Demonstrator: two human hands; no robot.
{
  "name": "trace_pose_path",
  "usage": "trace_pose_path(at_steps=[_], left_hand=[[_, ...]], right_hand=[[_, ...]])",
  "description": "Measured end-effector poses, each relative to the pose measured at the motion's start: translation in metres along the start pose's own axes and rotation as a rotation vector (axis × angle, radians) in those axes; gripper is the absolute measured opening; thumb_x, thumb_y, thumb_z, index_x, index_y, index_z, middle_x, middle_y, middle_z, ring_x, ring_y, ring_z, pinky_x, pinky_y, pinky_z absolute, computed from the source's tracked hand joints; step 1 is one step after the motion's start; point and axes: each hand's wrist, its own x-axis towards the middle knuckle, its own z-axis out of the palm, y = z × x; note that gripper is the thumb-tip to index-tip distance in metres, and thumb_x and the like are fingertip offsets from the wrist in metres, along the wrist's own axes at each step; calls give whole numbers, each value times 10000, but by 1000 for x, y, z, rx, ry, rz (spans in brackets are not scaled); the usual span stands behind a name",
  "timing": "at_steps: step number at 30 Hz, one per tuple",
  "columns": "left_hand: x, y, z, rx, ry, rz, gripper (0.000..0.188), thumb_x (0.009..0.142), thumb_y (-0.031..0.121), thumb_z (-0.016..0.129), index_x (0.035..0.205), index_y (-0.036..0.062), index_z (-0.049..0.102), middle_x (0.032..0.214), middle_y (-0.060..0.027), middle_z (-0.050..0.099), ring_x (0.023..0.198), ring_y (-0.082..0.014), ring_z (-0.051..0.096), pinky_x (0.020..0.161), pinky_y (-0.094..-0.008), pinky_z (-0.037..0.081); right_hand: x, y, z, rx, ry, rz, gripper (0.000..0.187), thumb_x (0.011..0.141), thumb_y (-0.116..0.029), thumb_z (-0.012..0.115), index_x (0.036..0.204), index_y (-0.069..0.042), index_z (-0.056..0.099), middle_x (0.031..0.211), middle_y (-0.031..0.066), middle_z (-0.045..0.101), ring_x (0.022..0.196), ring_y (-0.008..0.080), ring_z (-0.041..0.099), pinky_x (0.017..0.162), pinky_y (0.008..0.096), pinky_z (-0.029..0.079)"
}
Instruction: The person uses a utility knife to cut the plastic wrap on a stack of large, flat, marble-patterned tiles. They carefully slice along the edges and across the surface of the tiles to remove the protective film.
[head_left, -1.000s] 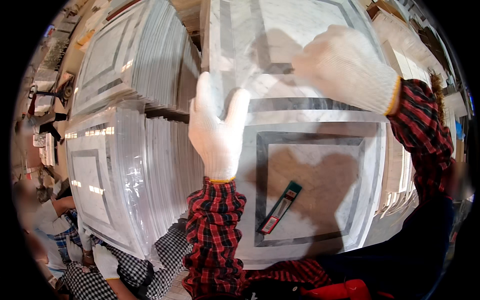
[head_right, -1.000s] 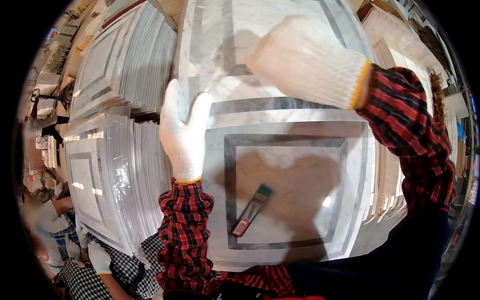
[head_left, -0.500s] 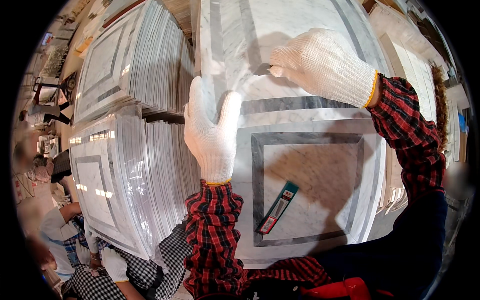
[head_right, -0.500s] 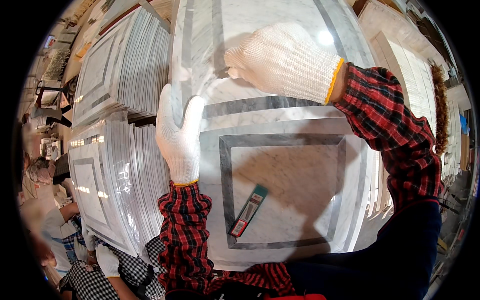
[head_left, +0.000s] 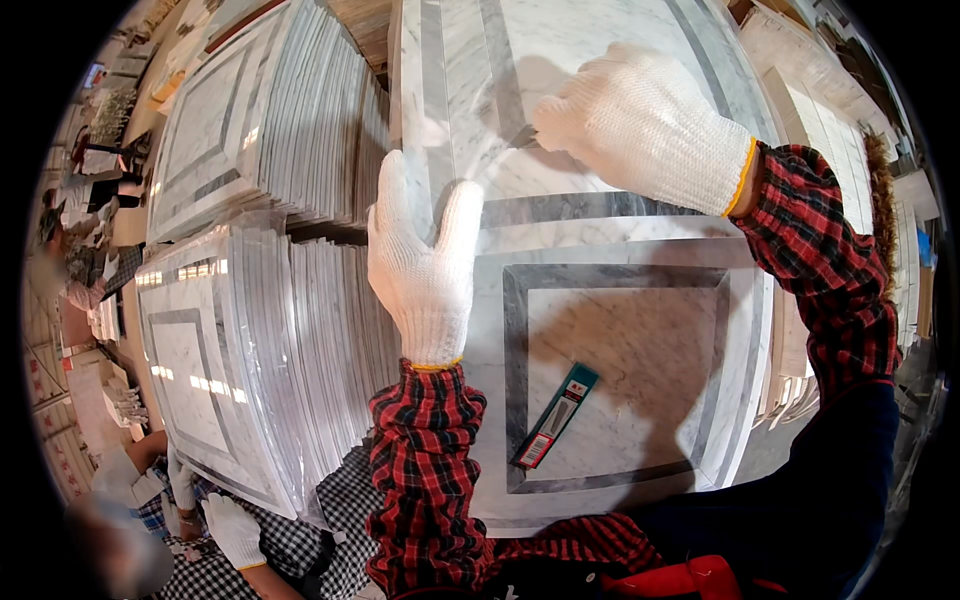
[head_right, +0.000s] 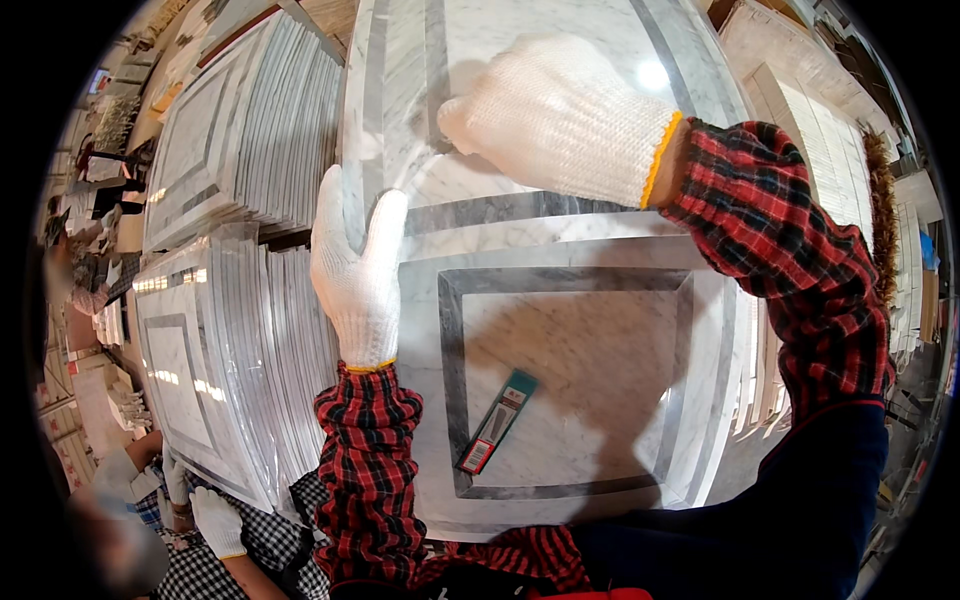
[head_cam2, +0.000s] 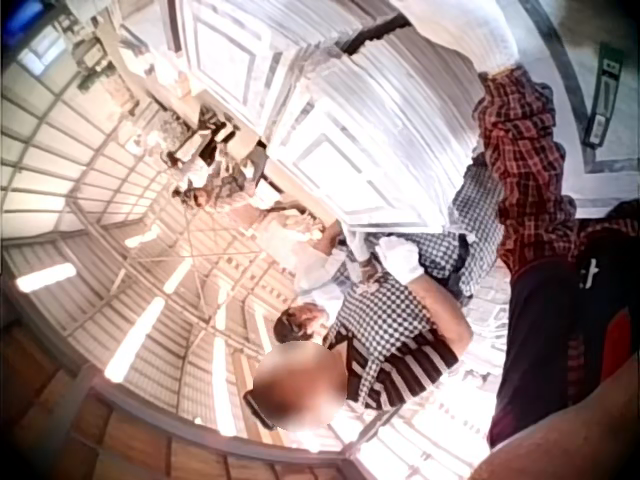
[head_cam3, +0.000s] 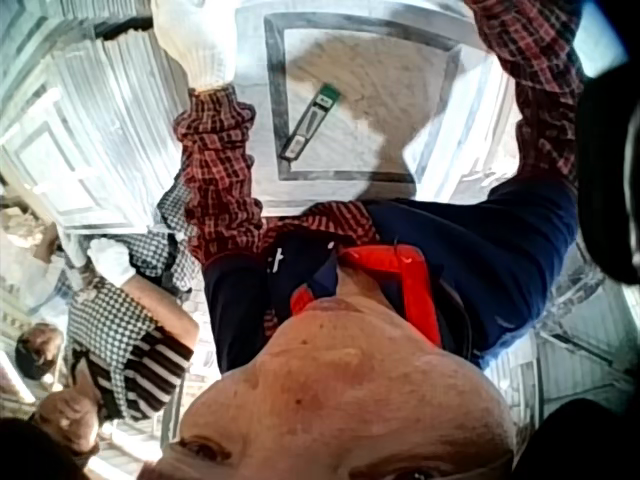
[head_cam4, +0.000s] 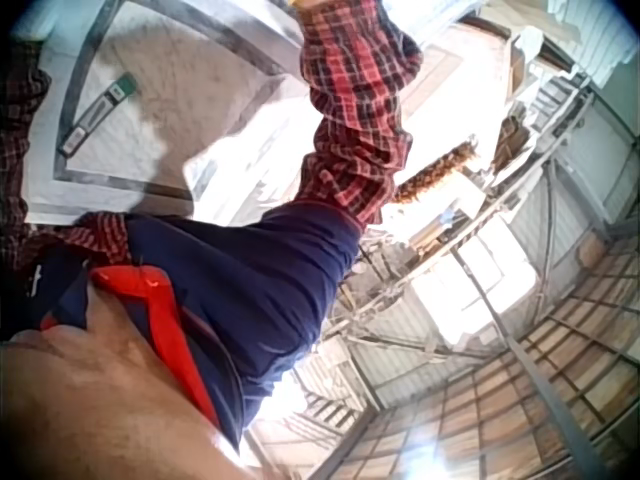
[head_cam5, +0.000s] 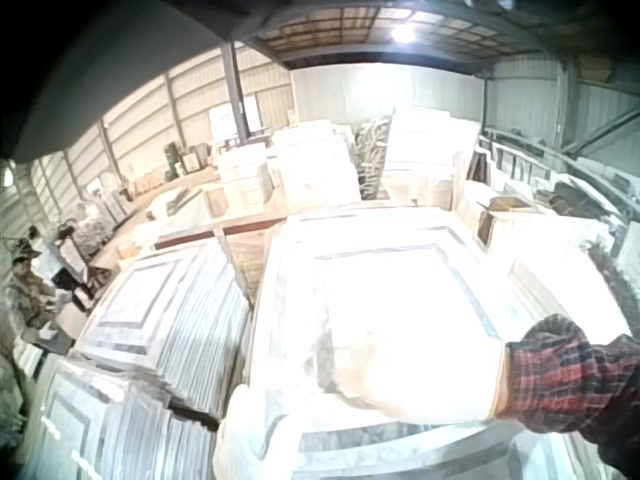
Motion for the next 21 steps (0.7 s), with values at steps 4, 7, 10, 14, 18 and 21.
trace_pose_path(at_steps=[4,7,10,14,18,21], left_hand=[[0,-10,0,2,65,83,604,903,257,790,1414,25,566,1274,-179,671,1179,-329,631,1015,-410,483],[0,-11,4,18,75,104,595,902,260,787,1399,15,570,1267,-177,675,1173,-328,629,1011,-414,483],[1,-8,3,48,85,102,578,901,262,782,1386,26,577,1247,-164,679,1145,-327,631,995,-418,486],[0,-5,0,-12,51,65,550,902,261,774,1369,42,584,1207,-157,682,1111,-327,630,976,-418,488],[0,-3,2,-12,38,69,534,905,249,768,1363,44,583,1192,-159,680,1092,-324,630,964,-416,490],[-1,-10,3,-59,56,79,501,908,237,760,1339,45,590,1189,-151,679,1082,-321,626,953,-415,491]], right_hand=[[6,-6,-7,-88,65,-125,63,800,-129,736,835,-119,684,703,54,678,710,245,704,727,403,558],[6,-10,-10,-86,14,-130,65,795,-135,729,842,-124,686,692,60,676,691,245,701,722,411,553],[1,-15,-12,-40,-37,-81,59,816,-144,719,861,-123,687,698,69,677,685,251,700,706,423,550],[-5,-15,3,-11,59,-4,52,863,-169,706,891,-129,689,723,70,682,683,270,692,675,426,544],[-11,-3,20,31,59,24,44,888,-188,698,911,-150,697,749,56,683,679,275,678,630,422,533],[-16,-13,19,168,145,117,42,902,-200,701,925,-165,705,749,47,678,675,270,670,595,416,522]])
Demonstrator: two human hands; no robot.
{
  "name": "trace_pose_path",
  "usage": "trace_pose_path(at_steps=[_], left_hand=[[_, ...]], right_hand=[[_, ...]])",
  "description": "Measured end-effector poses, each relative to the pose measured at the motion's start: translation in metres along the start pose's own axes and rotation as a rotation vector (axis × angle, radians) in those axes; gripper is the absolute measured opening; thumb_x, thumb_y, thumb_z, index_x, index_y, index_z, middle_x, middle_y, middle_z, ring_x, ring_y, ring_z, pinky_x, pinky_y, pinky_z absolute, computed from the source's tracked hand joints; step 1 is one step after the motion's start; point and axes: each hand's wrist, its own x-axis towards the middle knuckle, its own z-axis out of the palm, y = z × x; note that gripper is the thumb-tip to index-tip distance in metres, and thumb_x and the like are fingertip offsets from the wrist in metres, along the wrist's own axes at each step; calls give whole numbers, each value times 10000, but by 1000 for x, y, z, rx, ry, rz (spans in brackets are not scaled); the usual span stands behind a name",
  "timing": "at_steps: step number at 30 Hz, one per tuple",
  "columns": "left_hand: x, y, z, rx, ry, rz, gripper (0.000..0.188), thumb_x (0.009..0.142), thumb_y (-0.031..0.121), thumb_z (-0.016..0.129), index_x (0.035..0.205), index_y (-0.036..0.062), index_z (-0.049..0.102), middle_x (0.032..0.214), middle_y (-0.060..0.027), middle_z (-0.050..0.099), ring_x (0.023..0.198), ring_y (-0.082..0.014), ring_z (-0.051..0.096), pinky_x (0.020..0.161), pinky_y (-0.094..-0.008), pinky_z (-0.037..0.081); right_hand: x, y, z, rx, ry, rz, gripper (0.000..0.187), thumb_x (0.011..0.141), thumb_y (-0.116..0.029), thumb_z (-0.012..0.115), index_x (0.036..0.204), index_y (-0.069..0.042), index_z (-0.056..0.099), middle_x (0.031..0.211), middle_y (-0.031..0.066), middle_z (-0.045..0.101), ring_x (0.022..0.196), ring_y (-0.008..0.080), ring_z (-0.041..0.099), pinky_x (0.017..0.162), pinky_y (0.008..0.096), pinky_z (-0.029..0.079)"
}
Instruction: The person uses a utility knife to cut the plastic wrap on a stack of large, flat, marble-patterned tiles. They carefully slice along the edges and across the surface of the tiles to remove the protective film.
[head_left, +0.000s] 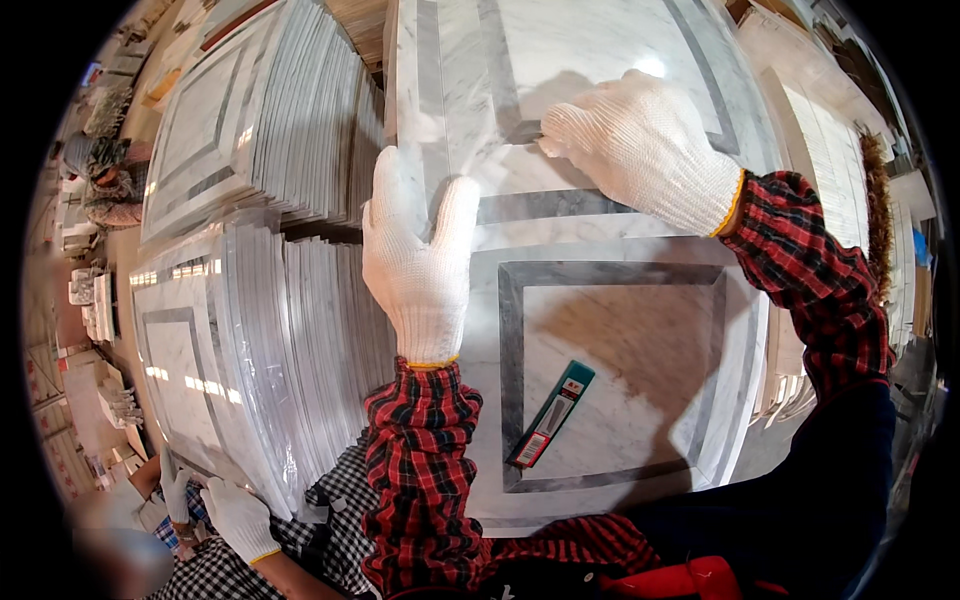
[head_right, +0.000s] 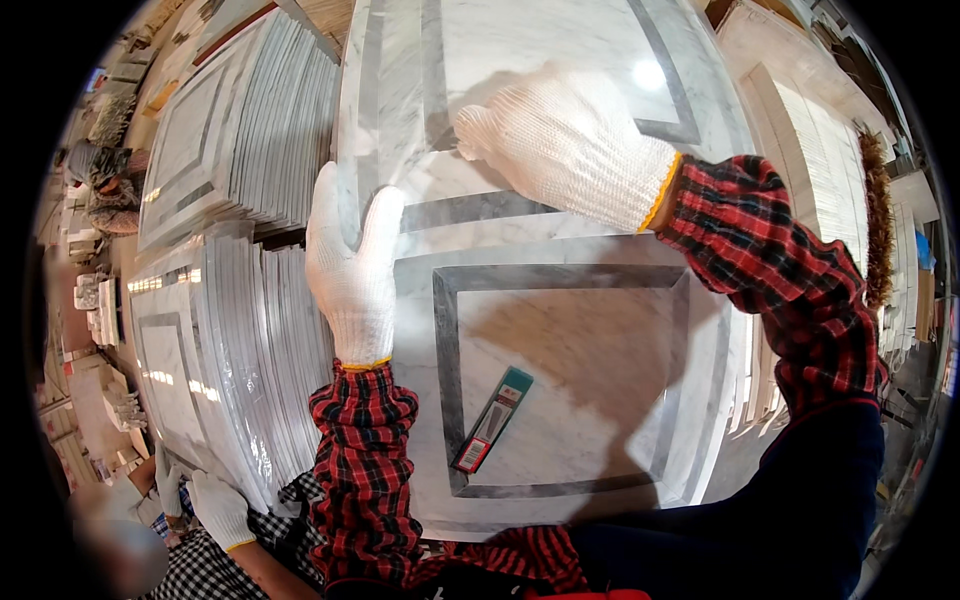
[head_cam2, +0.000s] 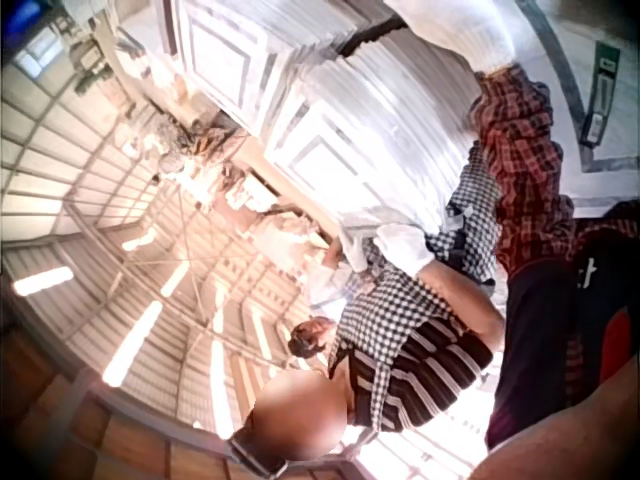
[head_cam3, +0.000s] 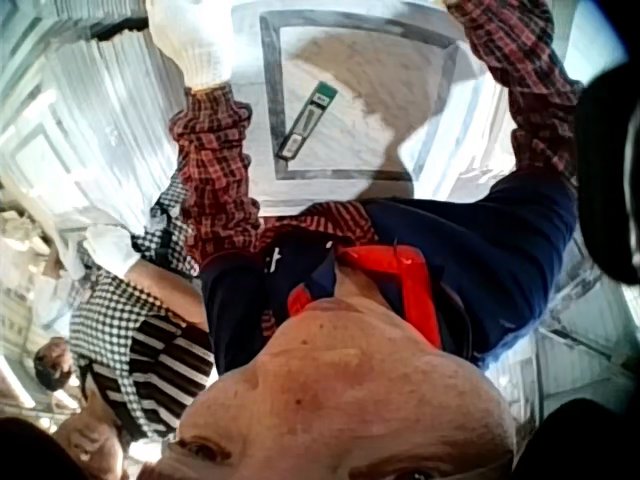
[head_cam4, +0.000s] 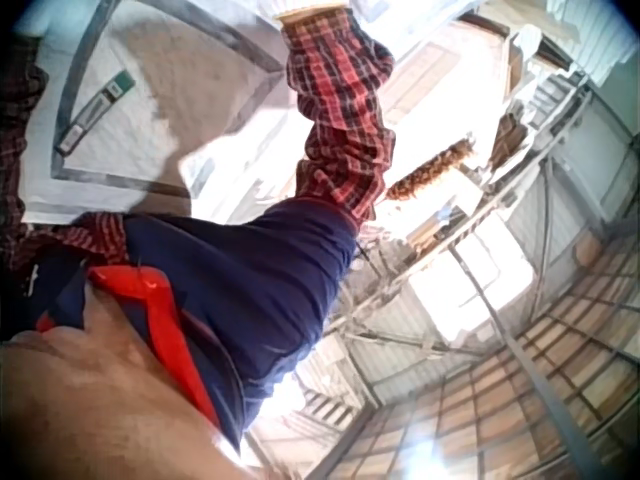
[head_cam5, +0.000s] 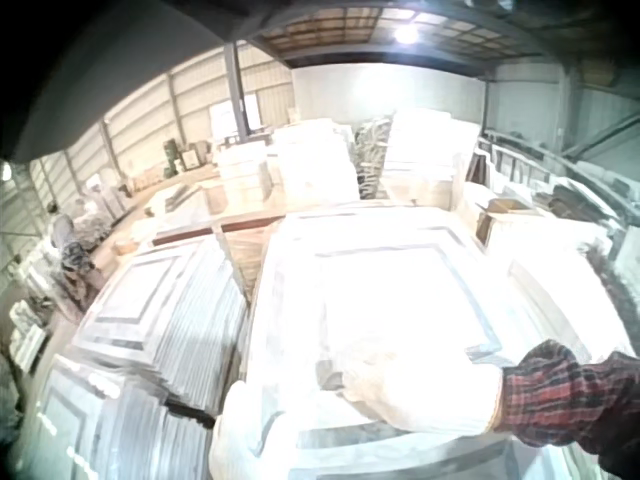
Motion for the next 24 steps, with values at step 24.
trace_pose_path(at_steps=[24], left_hand=[[0,7,2,115,32,64,474,911,249,750,1321,71,593,1154,-136,675,1075,-306,632,942,-415,506]], right_hand=[[-7,14,25,54,239,-100,141,840,-165,758,962,-180,689,744,4,664,658,234,640,672,377,481]])
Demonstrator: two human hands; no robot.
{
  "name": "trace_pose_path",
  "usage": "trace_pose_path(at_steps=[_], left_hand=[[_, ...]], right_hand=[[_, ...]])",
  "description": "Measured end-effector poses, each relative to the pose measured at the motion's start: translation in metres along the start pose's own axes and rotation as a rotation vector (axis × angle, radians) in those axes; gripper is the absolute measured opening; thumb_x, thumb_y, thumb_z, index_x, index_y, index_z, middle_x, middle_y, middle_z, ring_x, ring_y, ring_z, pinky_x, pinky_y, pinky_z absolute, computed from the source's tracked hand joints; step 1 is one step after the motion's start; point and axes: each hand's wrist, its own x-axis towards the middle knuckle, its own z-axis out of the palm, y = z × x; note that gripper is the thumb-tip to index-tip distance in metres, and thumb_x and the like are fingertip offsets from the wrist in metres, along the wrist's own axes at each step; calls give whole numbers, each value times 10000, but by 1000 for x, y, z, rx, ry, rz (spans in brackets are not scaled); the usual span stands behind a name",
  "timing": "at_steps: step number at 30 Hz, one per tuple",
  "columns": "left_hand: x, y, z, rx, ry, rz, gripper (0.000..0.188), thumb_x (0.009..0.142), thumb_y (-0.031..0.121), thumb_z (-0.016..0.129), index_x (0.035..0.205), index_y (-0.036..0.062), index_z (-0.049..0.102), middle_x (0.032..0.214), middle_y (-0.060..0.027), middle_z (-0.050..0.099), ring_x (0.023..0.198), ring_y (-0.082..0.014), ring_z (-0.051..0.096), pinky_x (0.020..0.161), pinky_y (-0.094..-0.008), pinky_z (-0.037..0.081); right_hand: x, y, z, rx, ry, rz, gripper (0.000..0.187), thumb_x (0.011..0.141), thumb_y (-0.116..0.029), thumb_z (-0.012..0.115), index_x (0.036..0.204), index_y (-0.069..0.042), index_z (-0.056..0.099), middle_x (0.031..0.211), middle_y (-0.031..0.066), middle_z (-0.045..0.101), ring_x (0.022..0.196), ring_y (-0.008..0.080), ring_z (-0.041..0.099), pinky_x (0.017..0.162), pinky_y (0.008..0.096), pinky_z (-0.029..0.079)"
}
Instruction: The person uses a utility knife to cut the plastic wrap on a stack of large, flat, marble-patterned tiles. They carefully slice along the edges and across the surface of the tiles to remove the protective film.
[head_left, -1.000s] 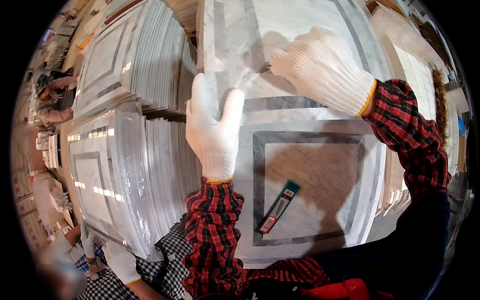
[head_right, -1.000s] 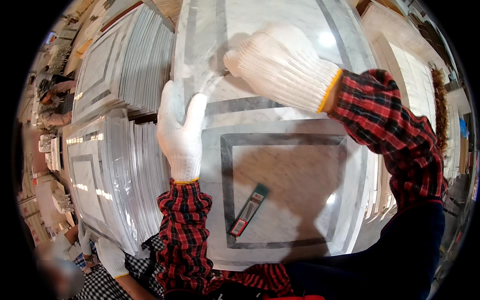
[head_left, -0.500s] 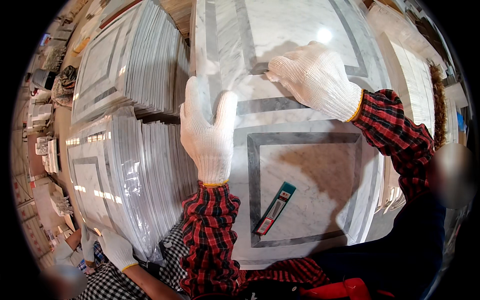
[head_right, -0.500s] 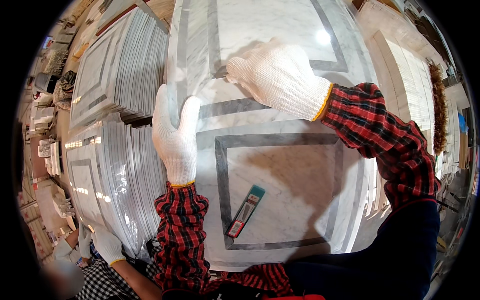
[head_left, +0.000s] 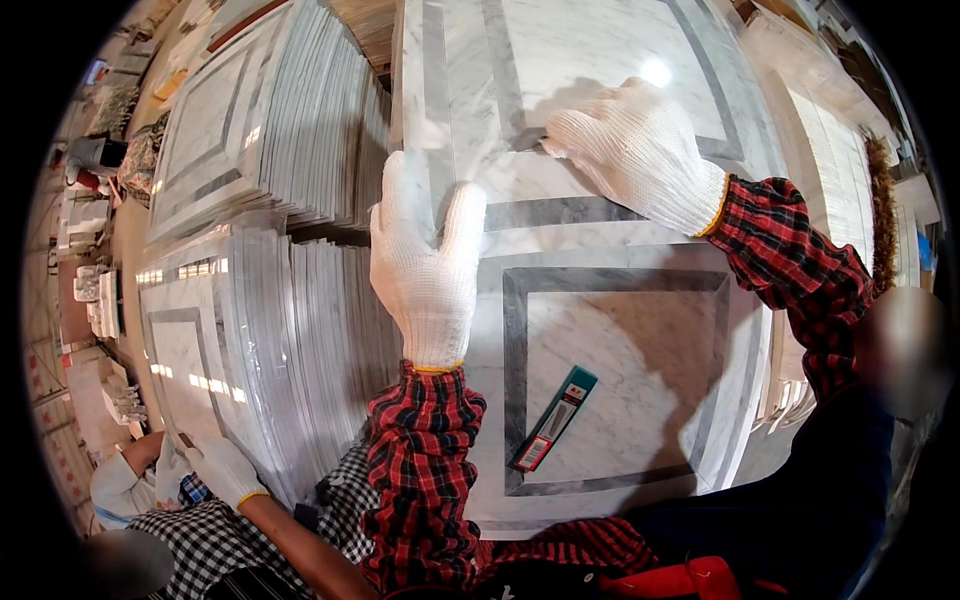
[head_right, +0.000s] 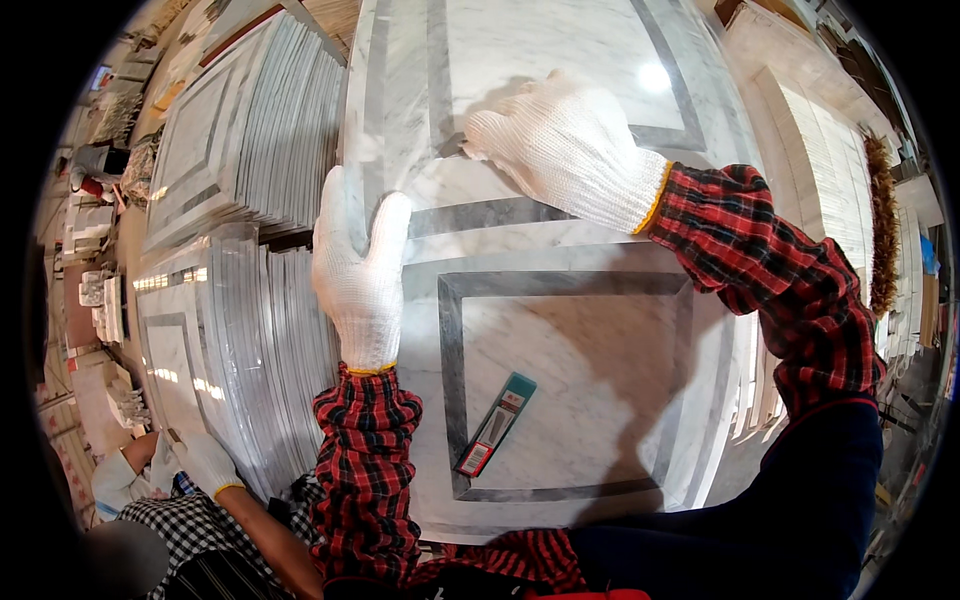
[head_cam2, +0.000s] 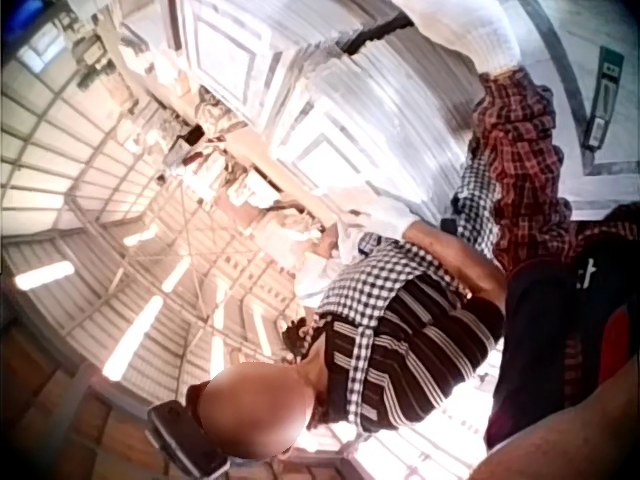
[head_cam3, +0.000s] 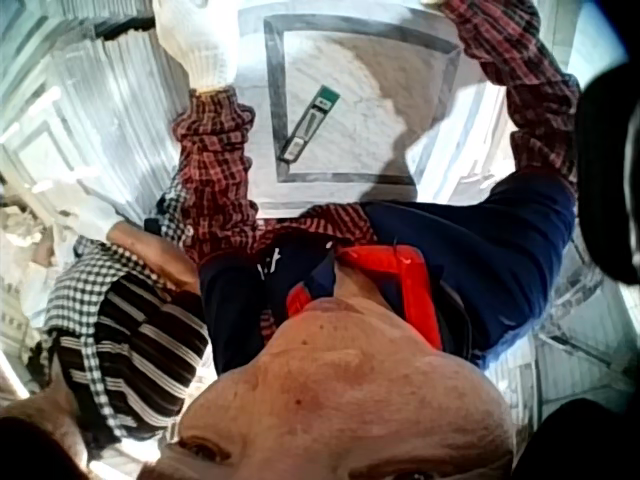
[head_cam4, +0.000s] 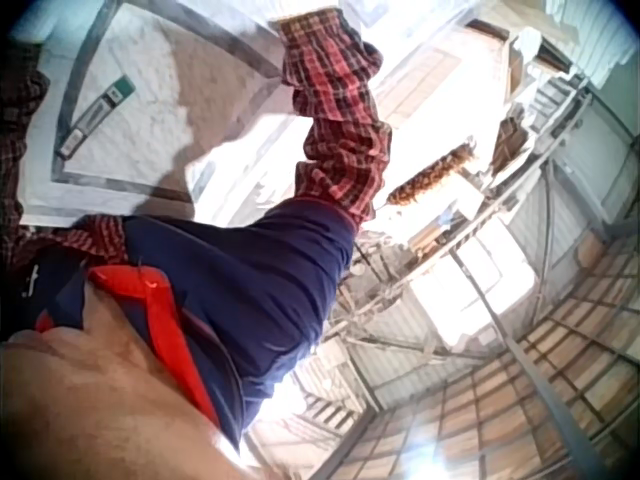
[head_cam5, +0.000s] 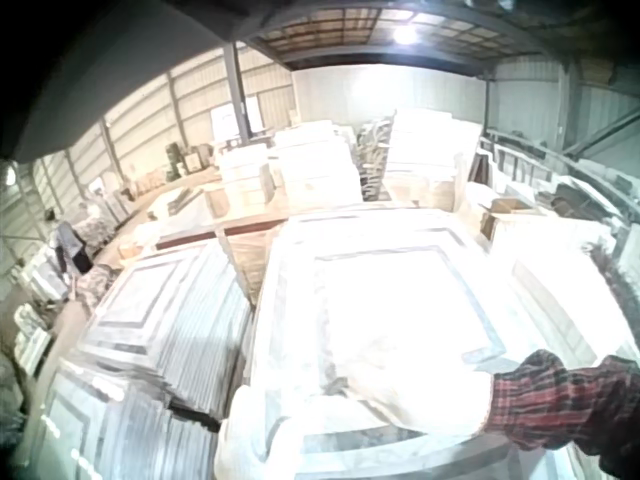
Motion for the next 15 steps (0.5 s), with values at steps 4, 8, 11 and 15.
trace_pose_path(at_steps=[4,8,11,15], left_hand=[[1,1,-2,7,-41,-34,516,910,266,759,1353,65,584,1185,-138,677,1093,-308,639,951,-417,510],[0,-2,-3,72,-1,12,535,908,265,761,1373,71,580,1186,-137,676,1094,-311,642,948,-417,512],[0,-2,1,63,-2,1,551,906,261,765,1384,66,574,1180,-143,672,1085,-314,645,946,-418,512],[-2,-4,-3,18,-14,-58,589,914,259,763,1425,55,555,1180,-154,667,1090,-312,648,950,-420,512]], right_hand=[[-4,1,-1,27,-109,0,149,836,-162,764,963,-176,685,757,6,669,671,227,647,673,377,482],[-2,-2,-1,41,-99,17,142,841,-163,762,960,-171,686,761,9,670,678,225,649,671,383,479],[-2,0,-2,40,-50,4,135,844,-172,759,959,-176,687,759,9,671,676,230,650,672,392,479],[5,-9,0,-6,-75,57,77,877,-194,730,944,-190,692,723,17,662,636,253,643,647,390,487]])
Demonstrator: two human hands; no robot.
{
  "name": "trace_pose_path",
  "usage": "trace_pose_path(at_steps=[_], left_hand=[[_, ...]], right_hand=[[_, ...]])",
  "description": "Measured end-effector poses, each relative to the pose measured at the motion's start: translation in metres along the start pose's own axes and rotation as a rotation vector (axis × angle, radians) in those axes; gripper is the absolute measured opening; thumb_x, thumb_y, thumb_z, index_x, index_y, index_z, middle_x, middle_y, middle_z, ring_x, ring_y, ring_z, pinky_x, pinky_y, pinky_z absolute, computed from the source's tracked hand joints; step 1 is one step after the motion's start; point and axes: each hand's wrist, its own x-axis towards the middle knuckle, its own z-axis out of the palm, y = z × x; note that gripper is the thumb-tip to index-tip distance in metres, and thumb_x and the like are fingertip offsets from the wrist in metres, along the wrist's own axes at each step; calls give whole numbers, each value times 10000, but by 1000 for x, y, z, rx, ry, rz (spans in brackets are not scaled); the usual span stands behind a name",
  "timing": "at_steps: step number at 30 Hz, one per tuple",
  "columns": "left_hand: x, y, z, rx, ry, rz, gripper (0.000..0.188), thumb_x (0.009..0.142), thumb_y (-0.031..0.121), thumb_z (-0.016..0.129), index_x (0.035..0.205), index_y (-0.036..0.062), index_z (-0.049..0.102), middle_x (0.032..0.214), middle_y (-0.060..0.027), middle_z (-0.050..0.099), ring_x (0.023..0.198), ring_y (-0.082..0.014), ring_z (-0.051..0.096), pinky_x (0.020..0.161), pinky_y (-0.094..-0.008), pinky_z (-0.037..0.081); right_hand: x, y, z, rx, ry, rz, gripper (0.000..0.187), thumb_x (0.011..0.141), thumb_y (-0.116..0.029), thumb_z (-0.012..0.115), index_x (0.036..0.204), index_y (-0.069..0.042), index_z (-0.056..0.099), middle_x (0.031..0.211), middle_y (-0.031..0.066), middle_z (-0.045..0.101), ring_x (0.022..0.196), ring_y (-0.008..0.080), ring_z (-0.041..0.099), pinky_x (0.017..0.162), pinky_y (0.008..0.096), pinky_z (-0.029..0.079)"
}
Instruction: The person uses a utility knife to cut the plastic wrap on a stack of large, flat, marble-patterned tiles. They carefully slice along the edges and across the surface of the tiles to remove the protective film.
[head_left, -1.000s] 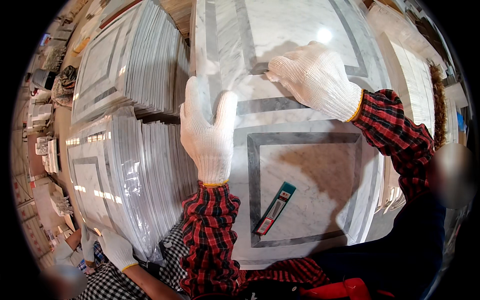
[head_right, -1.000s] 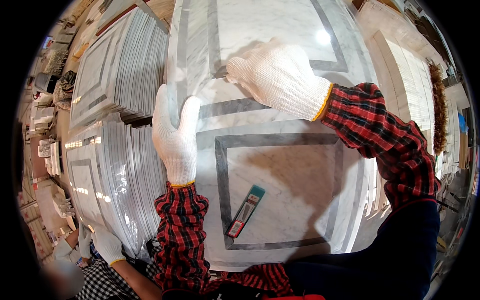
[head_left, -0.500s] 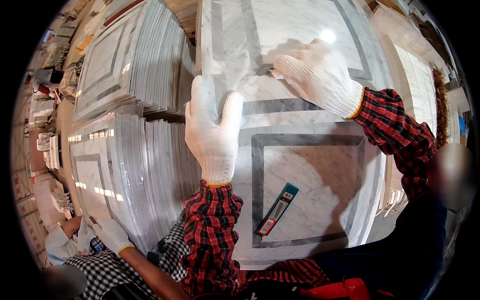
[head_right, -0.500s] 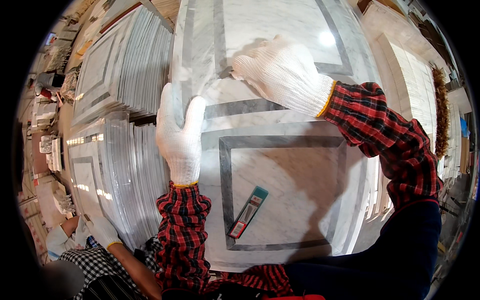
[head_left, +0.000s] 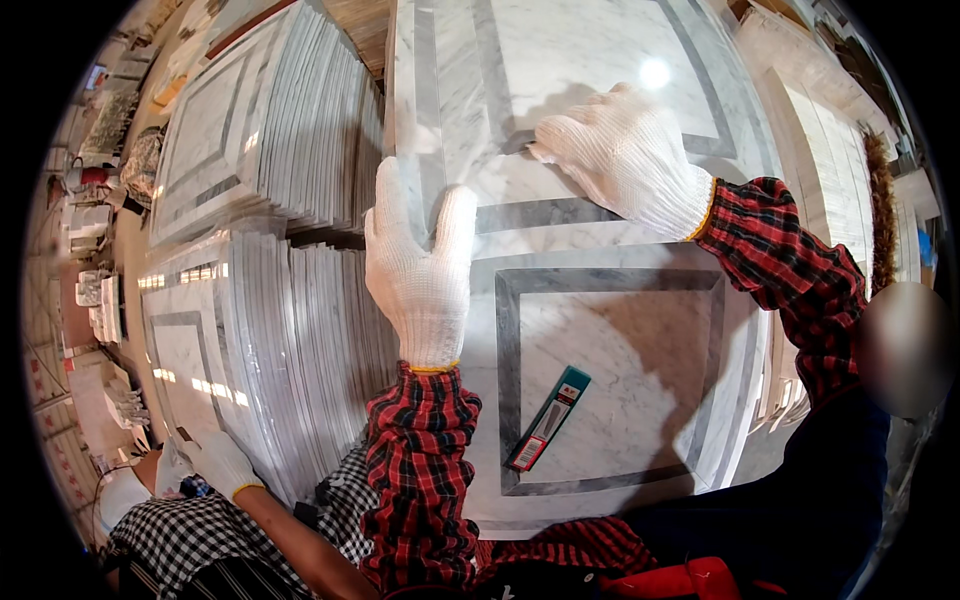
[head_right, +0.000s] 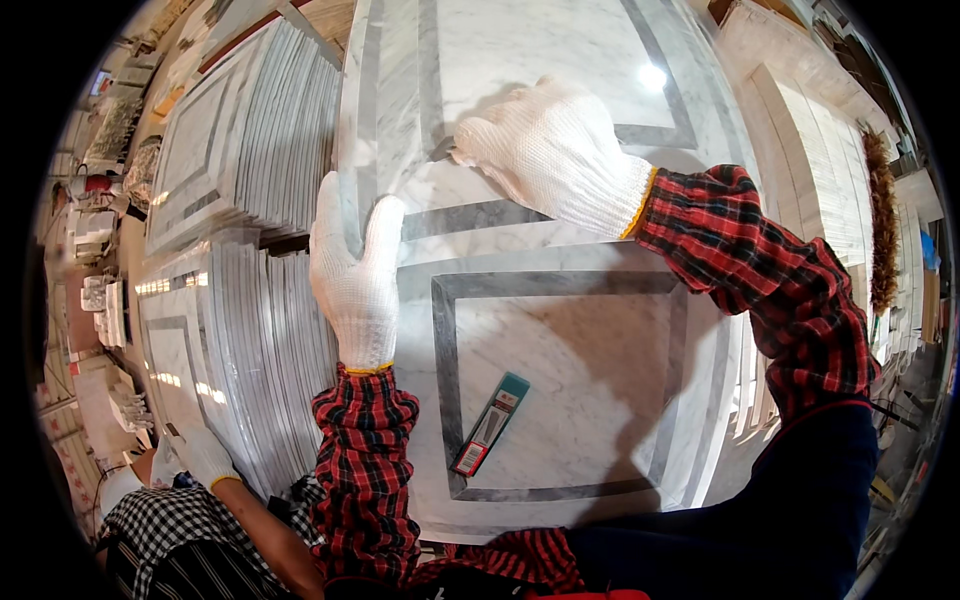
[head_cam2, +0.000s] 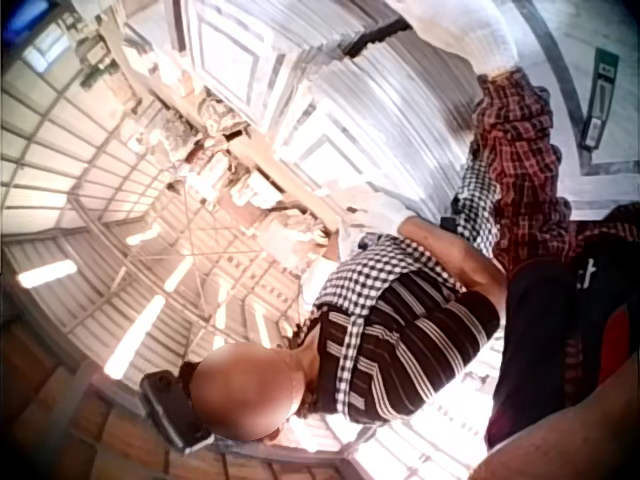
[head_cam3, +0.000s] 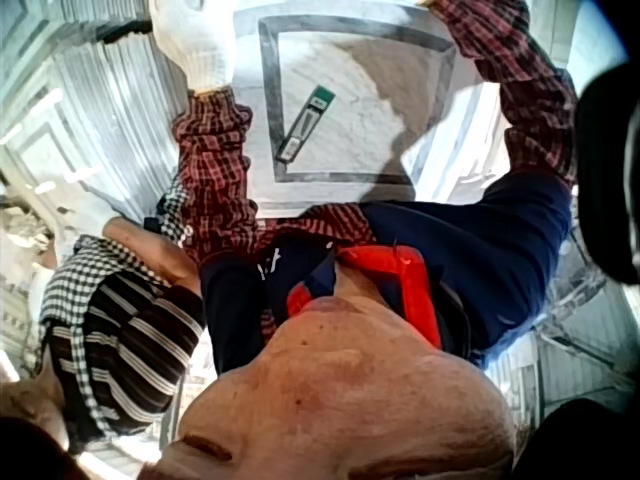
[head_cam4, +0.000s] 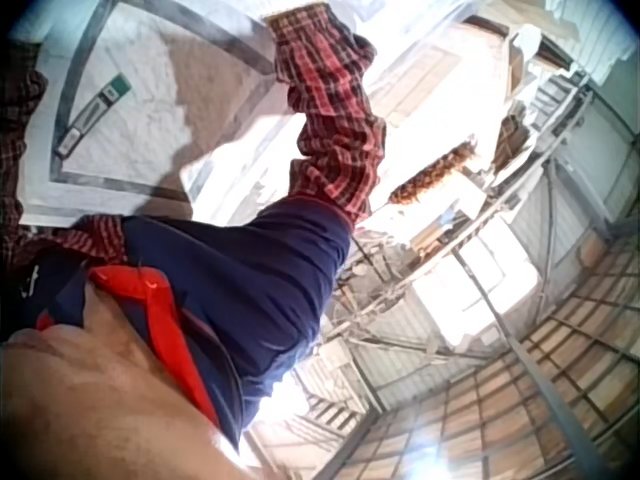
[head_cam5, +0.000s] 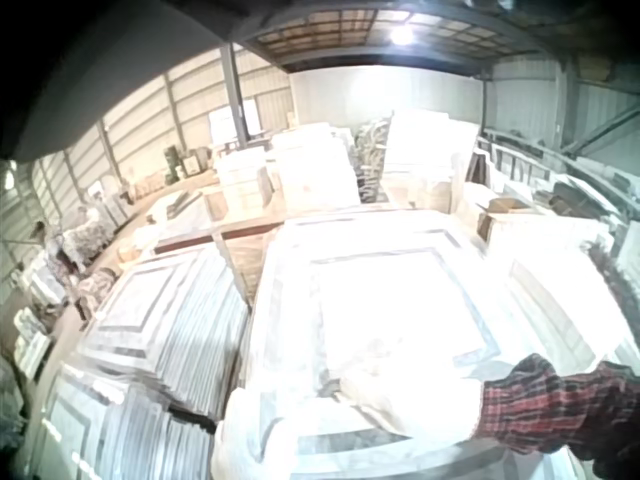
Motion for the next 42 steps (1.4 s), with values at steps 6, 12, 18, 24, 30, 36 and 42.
trace_pose_path(at_steps=[6,12,18,24,30,36,42], left_hand=[[3,0,-3,-40,-52,-4,609,930,272,742,1461,58,533,1183,-172,659,1111,-326,644,963,-431,500],[0,8,-7,-32,-96,-44,635,962,230,749,1477,-46,501,1391,-235,611,1303,-310,591,1106,-389,437],[1,-1,-3,116,-28,73,646,947,300,739,1480,26,500,1261,-211,645,1171,-376,627,985,-440,502],[0,-11,1,64,-2,73,624,949,287,740,1471,33,513,1262,-200,648,1180,-367,621,1000,-433,491],[0,2,1,54,-19,60,613,946,292,738,1467,52,522,1246,-188,659,1187,-351,619,1002,-430,487],[-2,11,0,28,-45,47,598,941,283,733,1460,67,529,1237,-181,665,1155,-342,629,979,-427,494],[-1,0,0,31,-13,81,614,941,282,739,1468,51,524,1257,-176,662,1166,-343,634,985,-424,497]], right_hand=[[38,-10,11,281,150,168,173,982,-281,642,1018,-153,752,745,84,704,654,275,692,574,422,543],[3,8,-36,511,-15,516,325,1053,-370,585,1127,-80,711,810,172,681,689,338,660,651,400,530],[0,13,-30,624,-5,391,352,1051,-389,582,1156,-85,726,919,137,725,825,291,690,761,386,543],[16,8,-25,857,20,356,414,1039,-442,589,1094,-77,775,1006,105,735,923,244,677,839,349,534],[25,1,-20,786,65,461,400,1026,-434,617,1059,-70,780,846,77,721,762,201,652,741,333,532],[26,6,-18,818,-32,482,357,992,-393,667,1049,-52,753,772,106,697,690,221,646,695,338,525],[22,6,-7,695,-44,364,328,951,-374,706,1076,-74,752,876,139,728,770,285,692,737,368,547]])
